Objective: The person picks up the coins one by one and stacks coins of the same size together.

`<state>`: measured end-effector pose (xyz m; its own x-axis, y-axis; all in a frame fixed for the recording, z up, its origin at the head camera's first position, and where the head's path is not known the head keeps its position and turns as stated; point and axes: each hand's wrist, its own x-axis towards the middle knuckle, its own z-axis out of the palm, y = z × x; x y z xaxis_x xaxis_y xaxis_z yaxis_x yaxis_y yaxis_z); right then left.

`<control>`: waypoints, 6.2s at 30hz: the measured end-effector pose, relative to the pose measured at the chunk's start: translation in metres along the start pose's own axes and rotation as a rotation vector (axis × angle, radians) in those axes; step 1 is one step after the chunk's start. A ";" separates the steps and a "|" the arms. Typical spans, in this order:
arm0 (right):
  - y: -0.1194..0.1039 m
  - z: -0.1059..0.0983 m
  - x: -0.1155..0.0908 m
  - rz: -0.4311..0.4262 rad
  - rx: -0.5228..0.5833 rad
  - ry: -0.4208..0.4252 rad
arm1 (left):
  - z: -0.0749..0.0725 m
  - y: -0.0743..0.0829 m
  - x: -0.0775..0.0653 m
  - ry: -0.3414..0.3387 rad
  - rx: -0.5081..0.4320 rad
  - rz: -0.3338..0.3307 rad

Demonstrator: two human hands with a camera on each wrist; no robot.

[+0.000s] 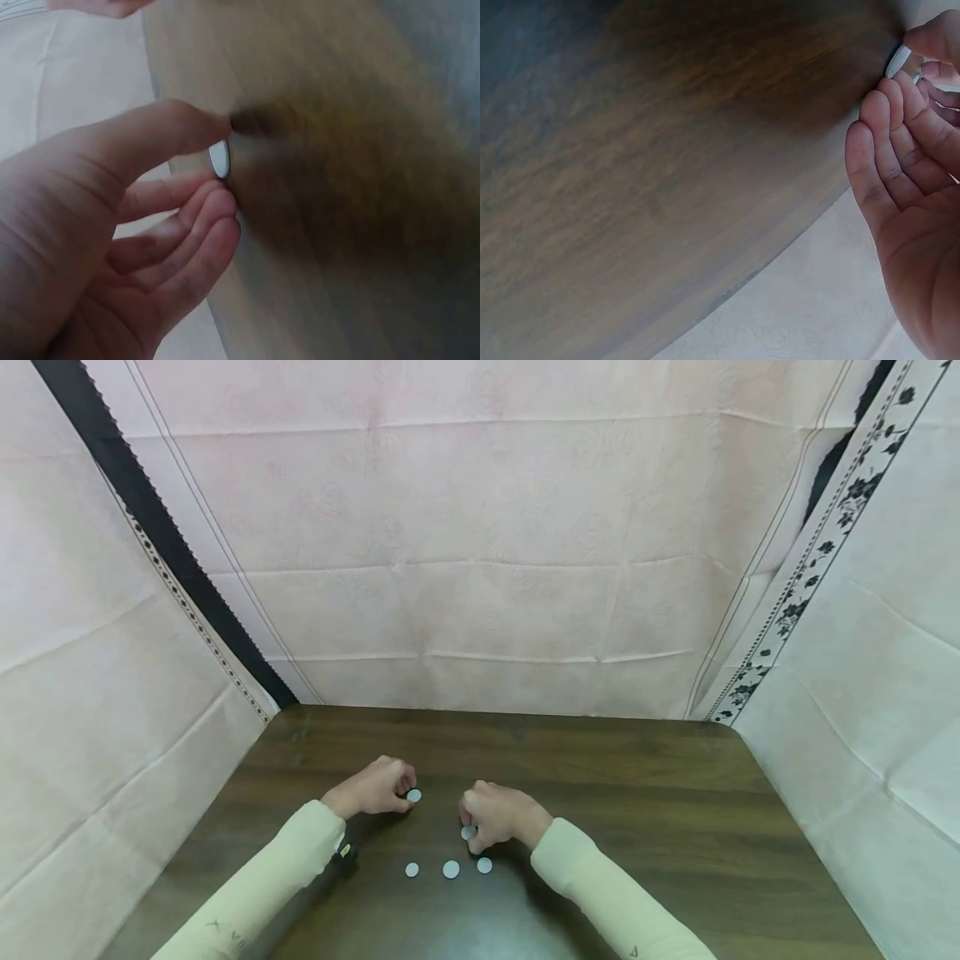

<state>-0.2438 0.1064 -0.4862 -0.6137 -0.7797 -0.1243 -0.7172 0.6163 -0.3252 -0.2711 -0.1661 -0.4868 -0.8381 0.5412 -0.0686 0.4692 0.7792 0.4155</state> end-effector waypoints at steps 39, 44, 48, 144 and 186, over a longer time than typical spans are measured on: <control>0.003 0.003 0.002 -0.008 -0.001 -0.015 | -0.015 -0.008 0.015 -0.115 0.137 0.178; 0.002 0.002 0.002 -0.004 0.006 -0.016 | -0.018 -0.007 0.009 -0.104 0.141 0.179; 0.001 0.001 0.001 -0.006 0.010 -0.016 | -0.019 -0.005 0.004 -0.096 0.137 0.177; 0.008 0.007 -0.003 -0.067 0.091 0.058 | 0.045 0.069 0.004 -0.011 0.107 0.221; 0.010 0.008 -0.008 0.006 0.225 0.072 | 0.053 0.084 0.007 0.066 0.046 0.179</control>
<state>-0.2439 0.1178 -0.4962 -0.6451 -0.7616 -0.0624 -0.6268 0.5741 -0.5268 -0.2229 -0.0802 -0.5001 -0.7559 0.6516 0.0634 0.6234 0.6867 0.3740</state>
